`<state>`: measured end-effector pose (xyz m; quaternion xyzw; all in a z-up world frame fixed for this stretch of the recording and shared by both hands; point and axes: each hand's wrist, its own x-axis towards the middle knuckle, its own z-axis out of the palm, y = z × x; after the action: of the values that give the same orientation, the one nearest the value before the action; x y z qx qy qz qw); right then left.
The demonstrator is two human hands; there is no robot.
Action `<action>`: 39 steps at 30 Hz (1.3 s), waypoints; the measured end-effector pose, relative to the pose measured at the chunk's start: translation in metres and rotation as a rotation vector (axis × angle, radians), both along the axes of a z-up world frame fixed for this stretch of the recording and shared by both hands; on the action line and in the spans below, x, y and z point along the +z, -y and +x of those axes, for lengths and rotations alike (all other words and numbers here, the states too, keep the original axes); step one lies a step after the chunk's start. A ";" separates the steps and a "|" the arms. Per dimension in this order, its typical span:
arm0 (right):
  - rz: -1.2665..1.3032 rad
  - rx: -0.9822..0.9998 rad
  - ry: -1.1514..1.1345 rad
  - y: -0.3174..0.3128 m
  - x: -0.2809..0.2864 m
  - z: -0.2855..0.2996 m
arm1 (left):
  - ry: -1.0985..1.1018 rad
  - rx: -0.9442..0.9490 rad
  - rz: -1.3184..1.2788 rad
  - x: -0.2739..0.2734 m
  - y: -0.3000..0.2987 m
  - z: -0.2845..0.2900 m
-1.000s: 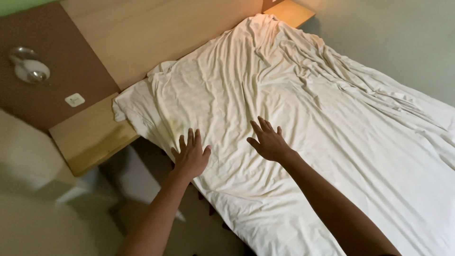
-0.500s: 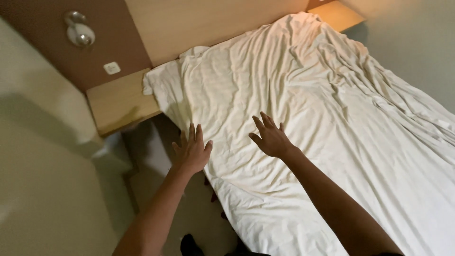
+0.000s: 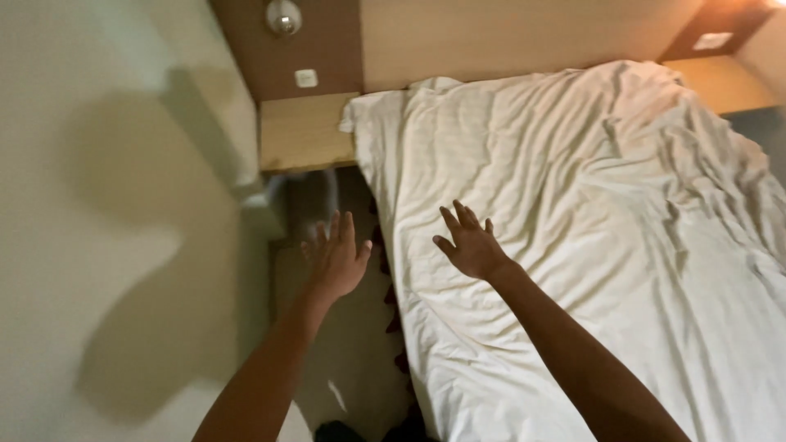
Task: The person smooths and tucks a white bedsheet onto a mattress. They move around the bed to adjust the fabric at the headboard and corners, pulling the sheet taut and folding the edges under the mattress.
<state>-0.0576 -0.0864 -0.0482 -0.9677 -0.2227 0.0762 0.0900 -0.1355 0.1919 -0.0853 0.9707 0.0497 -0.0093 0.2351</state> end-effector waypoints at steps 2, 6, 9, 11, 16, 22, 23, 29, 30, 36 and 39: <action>0.008 0.031 -0.002 -0.016 0.004 -0.004 | -0.069 0.064 0.031 0.017 -0.018 -0.018; 0.030 0.076 0.011 -0.040 0.007 -0.006 | -0.091 0.143 0.060 0.008 -0.054 -0.034; 0.018 0.109 0.015 -0.059 0.015 -0.018 | -0.079 0.189 0.060 0.007 -0.065 -0.053; 0.012 0.127 0.028 -0.068 0.017 -0.022 | -0.085 0.210 0.042 0.012 -0.068 -0.064; 0.017 0.162 0.045 -0.089 0.017 -0.054 | -0.127 0.242 0.026 0.028 -0.074 -0.111; 0.057 0.188 0.033 -0.110 0.018 -0.099 | -0.153 0.232 0.028 0.027 -0.090 -0.161; 0.059 0.180 0.029 -0.113 0.019 -0.107 | -0.150 0.225 0.030 0.026 -0.093 -0.170; 0.025 0.149 0.021 -0.115 0.027 -0.161 | -0.178 0.195 0.053 0.025 -0.096 -0.217; 0.020 0.141 0.023 -0.113 0.028 -0.169 | -0.187 0.190 0.059 0.026 -0.096 -0.223; 0.012 0.074 0.027 -0.083 0.019 -0.210 | -0.169 0.127 0.037 0.020 -0.073 -0.252; 0.008 0.033 0.000 -0.067 0.021 -0.231 | -0.183 0.094 0.019 0.019 -0.057 -0.261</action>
<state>-0.2888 -0.0194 -0.0268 -0.9636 -0.2387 0.0768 0.0929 -0.3968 0.2490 -0.0668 0.9645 0.1167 -0.0865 0.2204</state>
